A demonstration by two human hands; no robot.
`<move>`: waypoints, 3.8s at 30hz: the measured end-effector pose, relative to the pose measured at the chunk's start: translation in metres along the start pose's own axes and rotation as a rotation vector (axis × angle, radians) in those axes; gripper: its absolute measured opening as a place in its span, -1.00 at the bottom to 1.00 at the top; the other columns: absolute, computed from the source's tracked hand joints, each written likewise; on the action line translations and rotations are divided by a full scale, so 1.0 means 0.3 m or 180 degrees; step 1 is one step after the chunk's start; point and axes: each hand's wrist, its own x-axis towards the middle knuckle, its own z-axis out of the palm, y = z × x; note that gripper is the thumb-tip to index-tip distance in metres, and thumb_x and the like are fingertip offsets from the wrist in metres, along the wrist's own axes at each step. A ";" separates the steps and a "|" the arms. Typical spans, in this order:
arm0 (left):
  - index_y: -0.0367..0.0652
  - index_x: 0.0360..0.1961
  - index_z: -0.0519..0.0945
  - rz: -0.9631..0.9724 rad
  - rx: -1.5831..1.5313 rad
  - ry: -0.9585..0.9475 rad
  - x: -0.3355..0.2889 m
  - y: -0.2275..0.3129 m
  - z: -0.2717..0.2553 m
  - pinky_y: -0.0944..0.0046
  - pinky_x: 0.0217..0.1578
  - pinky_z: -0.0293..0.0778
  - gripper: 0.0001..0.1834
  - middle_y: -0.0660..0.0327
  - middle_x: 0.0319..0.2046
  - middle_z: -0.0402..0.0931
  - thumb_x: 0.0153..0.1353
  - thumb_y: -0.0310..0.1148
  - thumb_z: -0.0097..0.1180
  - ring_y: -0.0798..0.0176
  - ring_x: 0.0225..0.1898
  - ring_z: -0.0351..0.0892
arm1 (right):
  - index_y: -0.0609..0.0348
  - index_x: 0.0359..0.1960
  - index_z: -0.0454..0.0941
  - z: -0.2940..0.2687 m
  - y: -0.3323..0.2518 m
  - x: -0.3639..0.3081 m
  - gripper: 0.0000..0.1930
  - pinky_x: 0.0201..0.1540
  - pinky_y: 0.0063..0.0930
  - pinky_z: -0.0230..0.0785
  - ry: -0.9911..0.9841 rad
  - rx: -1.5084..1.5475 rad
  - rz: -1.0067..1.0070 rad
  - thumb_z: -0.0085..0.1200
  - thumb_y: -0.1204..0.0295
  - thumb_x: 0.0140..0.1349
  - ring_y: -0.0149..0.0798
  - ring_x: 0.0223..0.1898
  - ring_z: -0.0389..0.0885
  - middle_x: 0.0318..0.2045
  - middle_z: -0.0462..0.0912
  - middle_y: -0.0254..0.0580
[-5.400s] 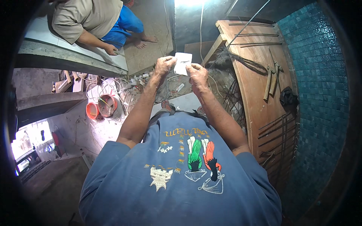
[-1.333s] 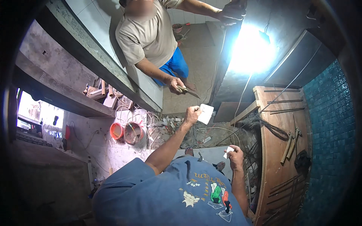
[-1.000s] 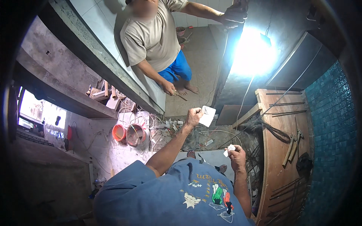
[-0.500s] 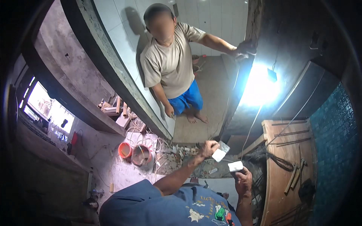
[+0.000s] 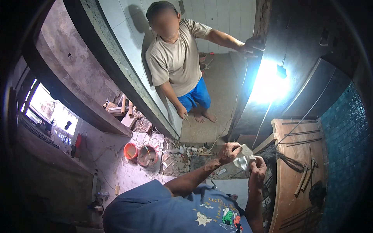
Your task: The person connects metal rods into a grid pattern using wire, tightening the connections with pliers and by hand.
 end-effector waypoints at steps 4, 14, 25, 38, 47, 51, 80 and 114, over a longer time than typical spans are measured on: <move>-0.37 -0.36 0.62 0.0016 -0.0322 -0.0162 -0.004 0.055 0.007 0.26 -0.51 0.38 -0.77 0.17 -0.62 0.53 0.26 -0.38 0.07 0.45 -0.54 0.42 | 0.23 -0.27 0.51 -0.015 0.030 0.026 -0.90 -0.29 -0.63 0.31 0.0031 -0.0429 0.0254 0.09 0.46 0.25 -0.55 -0.39 0.42 -0.41 0.53 -0.40; -0.35 -0.27 0.65 -0.0485 -0.0794 -0.1022 -0.053 0.037 -0.003 0.35 -0.41 0.42 -0.69 0.27 -0.49 0.61 0.29 -0.23 0.17 0.48 -0.43 0.50 | 0.31 -0.05 0.46 -0.002 0.076 0.045 -0.67 -0.05 -0.37 0.44 0.0268 -0.1913 -0.0447 0.18 0.53 0.14 -0.25 -0.17 0.59 -0.18 0.59 -0.05; -0.35 -0.24 0.64 -0.0383 -0.1268 -0.0768 -0.048 -0.048 0.042 0.35 -0.35 0.48 -0.78 0.26 -0.41 0.63 0.14 -0.44 0.11 0.47 -0.38 0.52 | 0.27 0.09 0.44 -0.030 0.139 0.033 -0.60 -0.27 -0.52 0.44 0.0157 -0.0545 0.0387 0.18 0.35 0.27 -0.40 -0.29 0.55 -0.22 0.59 -0.27; -0.28 -0.28 0.69 -0.1054 -0.1691 -0.1058 -0.051 -0.036 -0.004 0.41 -0.50 0.36 -0.60 0.31 -0.52 0.57 0.26 -0.07 0.19 0.49 -0.51 0.45 | 0.37 -0.05 0.58 -0.072 0.120 -0.047 -0.59 0.04 -0.42 0.45 -0.0183 0.0110 -0.0059 0.02 0.28 0.20 -0.29 -0.17 0.63 -0.14 0.65 -0.09; -0.36 -0.39 0.64 -0.0463 -0.1105 -0.1358 -0.062 -0.132 0.022 0.34 -0.43 0.41 -0.70 0.27 -0.54 0.58 0.13 -0.25 0.25 0.47 -0.48 0.47 | 0.35 0.11 0.47 0.002 0.096 -0.066 -0.50 -0.15 -0.48 0.45 -0.0136 0.0808 0.0454 -0.16 0.30 0.21 -0.29 -0.14 0.59 -0.08 0.61 -0.08; -0.33 -0.42 0.63 -0.0228 -0.0876 -0.1452 -0.078 -0.091 0.018 0.33 -0.49 0.35 -0.70 0.34 -0.59 0.51 0.16 -0.23 0.25 0.50 -0.52 0.38 | 0.31 -0.05 0.53 -0.084 0.226 -0.101 -0.67 -0.38 -0.56 0.44 -0.0167 0.0077 0.0842 0.09 0.39 0.18 -0.41 -0.41 0.58 -0.35 0.63 -0.25; -0.32 -0.33 0.66 -0.0267 0.0611 0.1715 -0.537 0.044 -0.309 0.35 -0.41 0.47 -0.80 0.19 -0.55 0.63 0.22 -0.36 0.18 0.40 -0.46 0.57 | 0.10 -0.27 0.73 -0.844 1.011 -0.883 -0.69 -0.23 -0.23 0.53 -0.2498 -0.3651 0.1261 0.24 0.22 -0.02 -0.05 -0.34 0.72 -0.43 0.71 -0.01; -0.27 -0.28 0.65 0.0875 0.0455 -0.2245 -0.990 0.171 0.375 0.32 -0.35 0.43 -0.75 0.13 -0.48 0.60 0.32 -0.27 0.12 0.38 -0.41 0.55 | 0.12 -0.20 0.62 -0.590 1.435 -2.250 -0.70 -0.22 -0.19 0.48 -0.0850 -0.2286 0.1392 0.00 0.20 0.22 0.03 -0.25 0.67 -0.24 0.68 0.05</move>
